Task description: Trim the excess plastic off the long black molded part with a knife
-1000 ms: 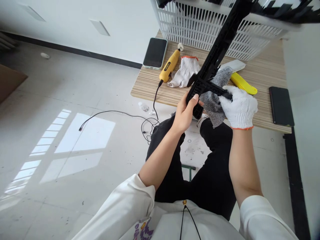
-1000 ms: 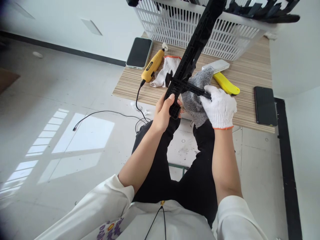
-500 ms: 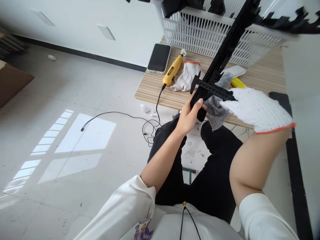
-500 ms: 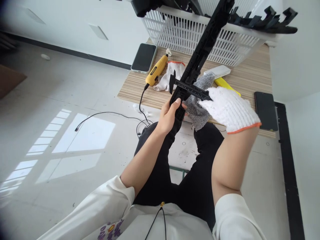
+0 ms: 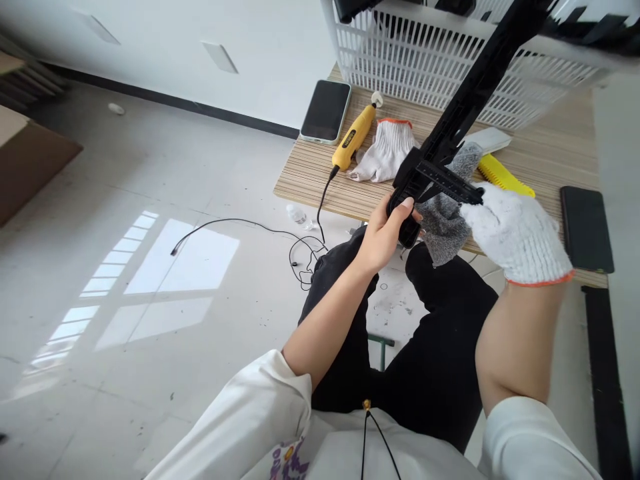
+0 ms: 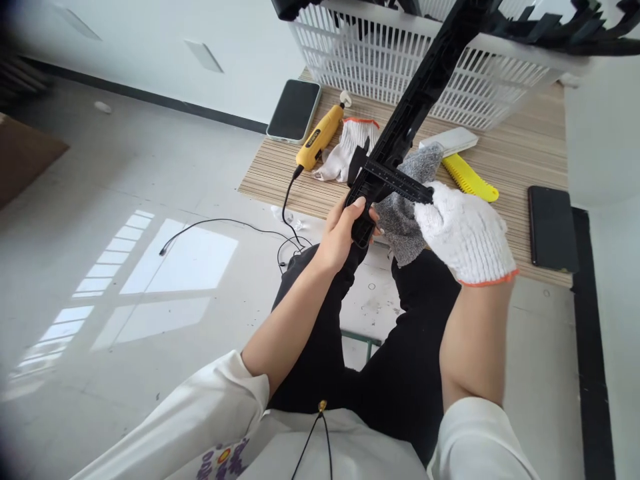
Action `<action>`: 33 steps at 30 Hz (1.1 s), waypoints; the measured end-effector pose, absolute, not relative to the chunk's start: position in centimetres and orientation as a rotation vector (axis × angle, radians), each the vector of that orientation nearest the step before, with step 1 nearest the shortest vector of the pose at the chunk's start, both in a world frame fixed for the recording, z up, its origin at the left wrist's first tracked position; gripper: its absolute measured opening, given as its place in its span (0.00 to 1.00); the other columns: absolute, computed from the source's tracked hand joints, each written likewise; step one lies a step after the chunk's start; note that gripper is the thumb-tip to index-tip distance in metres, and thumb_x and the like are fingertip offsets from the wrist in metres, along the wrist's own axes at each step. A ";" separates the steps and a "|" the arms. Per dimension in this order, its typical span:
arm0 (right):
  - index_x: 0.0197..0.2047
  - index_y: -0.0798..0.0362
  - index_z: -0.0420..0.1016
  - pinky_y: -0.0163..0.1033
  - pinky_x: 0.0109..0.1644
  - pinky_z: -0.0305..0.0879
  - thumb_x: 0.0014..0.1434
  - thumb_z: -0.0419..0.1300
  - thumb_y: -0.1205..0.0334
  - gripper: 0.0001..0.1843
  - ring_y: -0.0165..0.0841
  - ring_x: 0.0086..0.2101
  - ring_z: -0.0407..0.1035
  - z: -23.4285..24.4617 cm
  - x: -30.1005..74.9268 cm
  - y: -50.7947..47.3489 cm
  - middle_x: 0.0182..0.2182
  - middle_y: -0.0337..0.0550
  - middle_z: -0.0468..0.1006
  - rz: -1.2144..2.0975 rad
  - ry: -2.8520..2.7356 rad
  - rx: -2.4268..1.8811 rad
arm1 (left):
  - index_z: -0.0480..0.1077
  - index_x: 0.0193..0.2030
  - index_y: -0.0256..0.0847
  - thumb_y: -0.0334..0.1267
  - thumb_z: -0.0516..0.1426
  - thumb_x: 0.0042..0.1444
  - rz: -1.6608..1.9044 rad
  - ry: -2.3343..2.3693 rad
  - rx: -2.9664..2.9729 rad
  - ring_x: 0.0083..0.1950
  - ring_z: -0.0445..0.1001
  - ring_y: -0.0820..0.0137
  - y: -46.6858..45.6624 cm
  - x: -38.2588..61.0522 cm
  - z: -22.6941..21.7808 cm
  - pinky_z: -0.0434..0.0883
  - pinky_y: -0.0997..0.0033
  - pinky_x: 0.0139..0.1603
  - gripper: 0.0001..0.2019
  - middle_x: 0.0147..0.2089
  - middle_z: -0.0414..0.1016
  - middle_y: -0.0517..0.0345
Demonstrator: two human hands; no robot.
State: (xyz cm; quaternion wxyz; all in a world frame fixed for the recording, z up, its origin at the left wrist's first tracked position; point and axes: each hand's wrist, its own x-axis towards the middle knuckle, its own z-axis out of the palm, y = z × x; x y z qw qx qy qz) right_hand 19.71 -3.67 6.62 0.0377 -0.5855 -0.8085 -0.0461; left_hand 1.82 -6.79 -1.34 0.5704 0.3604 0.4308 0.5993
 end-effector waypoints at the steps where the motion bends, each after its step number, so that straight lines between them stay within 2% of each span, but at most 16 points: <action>1: 0.47 0.55 0.78 0.38 0.29 0.45 0.65 0.44 0.49 0.26 0.36 0.27 0.65 6.5 19.8 -3.7 0.29 0.49 0.76 -0.175 -2.466 -1.828 | 0.67 0.37 0.42 0.55 0.57 0.64 1.414 1.017 0.867 0.33 0.80 0.68 -6.8 1.9 -1.4 0.76 0.69 0.32 0.18 0.35 0.77 0.57; 4: 0.42 0.55 0.78 0.38 0.29 0.39 0.64 0.43 0.48 0.27 0.32 0.24 0.58 6.0 20.0 -3.5 0.26 0.47 0.73 -0.296 -2.401 -1.854 | 0.68 0.37 0.42 0.56 0.57 0.64 1.428 1.020 0.928 0.35 0.79 0.67 -6.9 2.1 -1.5 0.75 0.67 0.35 0.18 0.34 0.76 0.58; 8: 0.41 0.54 0.78 0.37 0.29 0.37 0.64 0.44 0.48 0.25 0.30 0.22 0.53 5.6 20.0 -3.5 0.23 0.44 0.71 -0.391 -2.323 -1.853 | 0.68 0.37 0.42 0.55 0.57 0.64 1.470 1.033 0.992 0.38 0.79 0.66 -6.9 2.2 -1.7 0.75 0.66 0.39 0.17 0.34 0.76 0.58; 13: 0.42 0.54 0.80 0.38 0.30 0.40 0.67 0.45 0.42 0.29 0.32 0.24 0.58 5.9 19.6 -3.9 0.25 0.47 0.74 -0.255 -2.312 -1.864 | 0.69 0.36 0.43 0.54 0.56 0.65 1.460 1.067 1.002 0.40 0.79 0.66 -7.0 2.2 -1.6 0.75 0.66 0.41 0.17 0.35 0.77 0.57; 18: 0.41 0.54 0.78 0.39 0.29 0.40 0.65 0.46 0.50 0.22 0.32 0.25 0.60 6.1 19.3 -4.2 0.27 0.48 0.75 -0.281 -2.362 -1.938 | 0.69 0.36 0.43 0.51 0.56 0.65 1.465 1.070 0.943 0.39 0.79 0.67 -7.0 2.3 -1.7 0.75 0.68 0.39 0.14 0.35 0.77 0.57; 22: 0.44 0.55 0.78 0.39 0.29 0.41 0.64 0.46 0.52 0.23 0.33 0.25 0.62 5.7 19.3 -4.5 0.27 0.49 0.75 -0.278 -2.365 -1.960 | 0.68 0.36 0.43 0.52 0.57 0.65 1.462 1.034 0.897 0.37 0.78 0.68 -7.1 2.3 -1.5 0.74 0.68 0.37 0.14 0.34 0.76 0.58; 27: 0.51 0.56 0.79 0.38 0.33 0.52 0.64 0.47 0.50 0.26 0.37 0.29 0.67 5.0 19.3 -4.4 0.30 0.50 0.77 -0.206 -2.287 -1.945 | 0.68 0.36 0.43 0.54 0.57 0.64 1.466 1.043 0.920 0.37 0.78 0.67 -7.3 2.3 -1.4 0.75 0.68 0.36 0.16 0.35 0.76 0.58; 29: 0.49 0.55 0.79 0.39 0.33 0.53 0.64 0.47 0.49 0.25 0.38 0.30 0.68 4.8 19.3 -4.3 0.29 0.50 0.77 -0.205 -2.285 -1.942 | 0.68 0.36 0.43 0.55 0.57 0.64 1.479 1.045 0.931 0.38 0.79 0.66 -7.3 2.3 -1.4 0.75 0.67 0.37 0.17 0.35 0.76 0.58; 33: 0.43 0.54 0.80 0.39 0.31 0.49 0.64 0.48 0.48 0.24 0.36 0.28 0.68 4.6 19.3 -4.2 0.27 0.48 0.76 -0.241 -2.292 -1.922 | 0.69 0.38 0.43 0.55 0.57 0.64 1.478 1.088 0.923 0.41 0.79 0.65 -7.3 2.2 -1.5 0.75 0.67 0.39 0.16 0.35 0.77 0.58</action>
